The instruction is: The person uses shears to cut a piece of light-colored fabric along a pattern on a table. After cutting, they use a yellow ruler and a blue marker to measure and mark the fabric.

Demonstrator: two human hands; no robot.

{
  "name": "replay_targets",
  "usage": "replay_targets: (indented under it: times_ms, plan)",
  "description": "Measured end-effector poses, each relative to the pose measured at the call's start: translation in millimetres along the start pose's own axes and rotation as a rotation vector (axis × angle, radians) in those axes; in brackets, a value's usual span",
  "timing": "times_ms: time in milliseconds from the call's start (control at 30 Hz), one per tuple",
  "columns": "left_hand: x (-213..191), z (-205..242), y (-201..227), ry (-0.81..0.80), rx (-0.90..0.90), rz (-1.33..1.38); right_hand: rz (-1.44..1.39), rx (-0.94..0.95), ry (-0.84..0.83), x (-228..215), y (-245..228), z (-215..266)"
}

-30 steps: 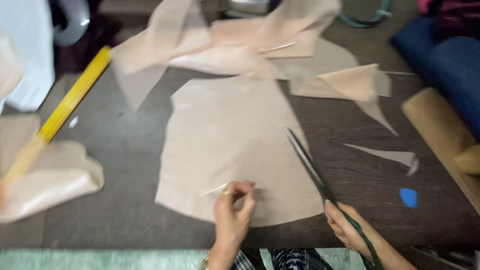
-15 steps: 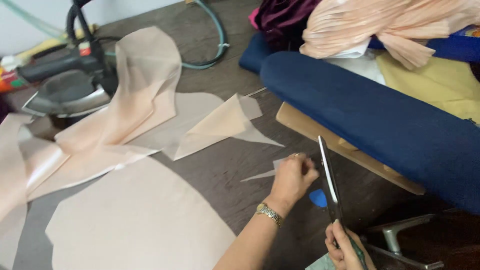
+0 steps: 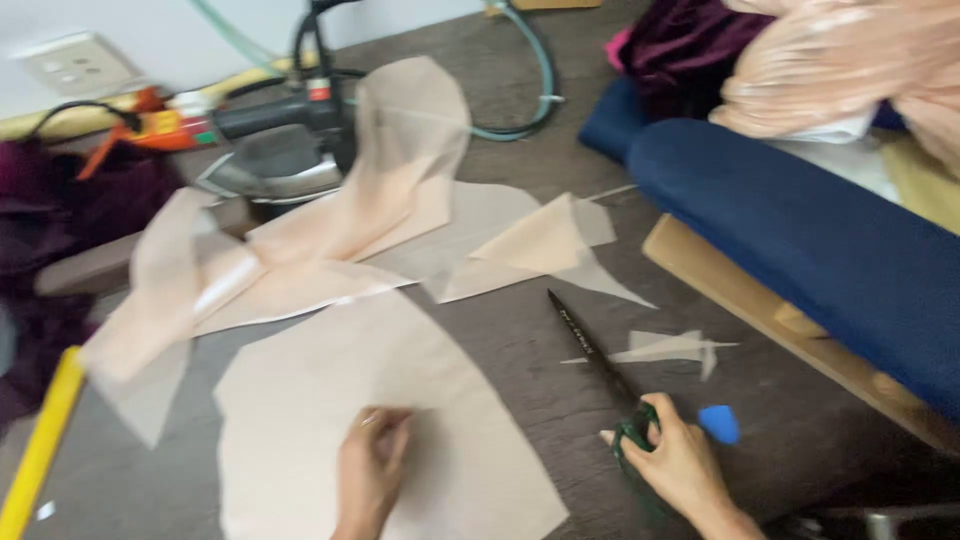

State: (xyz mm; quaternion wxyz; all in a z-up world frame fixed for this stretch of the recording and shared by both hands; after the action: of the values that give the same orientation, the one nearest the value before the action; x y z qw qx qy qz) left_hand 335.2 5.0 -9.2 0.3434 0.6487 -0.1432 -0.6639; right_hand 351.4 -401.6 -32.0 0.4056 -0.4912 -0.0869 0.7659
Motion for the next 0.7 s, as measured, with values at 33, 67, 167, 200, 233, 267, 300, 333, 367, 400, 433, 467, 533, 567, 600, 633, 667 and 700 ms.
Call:
replay_targets:
  times_ms: [33,67,167,200,233,267,300,333,367,400,433,467,533,567,600,633,667,700]
  plan:
    - [-18,9,-30,0.012,-0.009,-0.006,0.0,-0.012,-0.011,9,4,-5]
    - [-41,20,-69,0.075,-0.107,-0.031,0.042,-0.039,-0.007,18,6,-9]
    - [-96,58,-160,0.165,-0.3,-0.143,0.101,-0.074,0.032,34,6,-8]
    - [-115,73,-188,0.183,-0.386,-0.236,0.106,-0.075,0.069,36,3,-6]
    - [-130,85,-207,0.2,-0.401,-0.24,0.107,-0.094,0.056,42,-1,-4]
    - [-142,98,-232,0.187,-0.497,-0.258,0.085,-0.119,0.092,42,-5,-3]
    - [-151,111,-254,0.165,-0.589,-0.273,0.065,-0.135,0.133,38,-5,0]
    - [-157,120,-276,0.172,-0.6,-0.274,0.068,-0.144,0.124,44,5,-8]
    - [-160,125,-297,0.171,-0.558,-0.267,0.072,-0.245,0.179,44,9,-12]
    - [-162,130,-316,0.17,-0.517,-0.261,0.075,-0.346,0.234,44,13,-17]
    - [-167,132,-321,0.175,-0.521,-0.261,0.075,-0.351,0.232,46,9,-12]
    - [-171,134,-324,0.193,-0.499,-0.201,0.103,-0.404,0.272,45,1,-6]
    - [-175,136,-330,0.212,-0.478,-0.139,0.134,-0.457,0.313,48,-8,4]
    - [-171,134,-333,0.186,-0.493,-0.061,0.185,-0.445,0.34,48,-9,6]
    - [-166,133,-334,0.16,-0.507,0.017,0.236,-0.434,0.367,48,-10,8]
    - [-168,129,-331,0.158,-0.505,0.021,0.238,-0.433,0.372,49,-9,6]
    - [-169,123,-325,0.152,-0.462,-0.029,0.288,-0.385,0.375,51,-4,2]
    - [-172,120,-318,0.144,-0.423,-0.081,0.337,-0.336,0.374,54,1,-1]
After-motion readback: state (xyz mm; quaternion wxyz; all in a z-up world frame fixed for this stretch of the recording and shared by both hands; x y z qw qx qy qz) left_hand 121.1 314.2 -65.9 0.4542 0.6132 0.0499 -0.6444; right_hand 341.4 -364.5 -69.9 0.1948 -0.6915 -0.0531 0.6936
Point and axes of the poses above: each hand's wrist, its own z-axis away from the middle knuckle, its own x-axis out of the palm, y = z × x, the point moved 9 cm from there along -z, towards the middle knuckle, and after that the axes turned 14 degrees about -z, right-handed, at the moved point
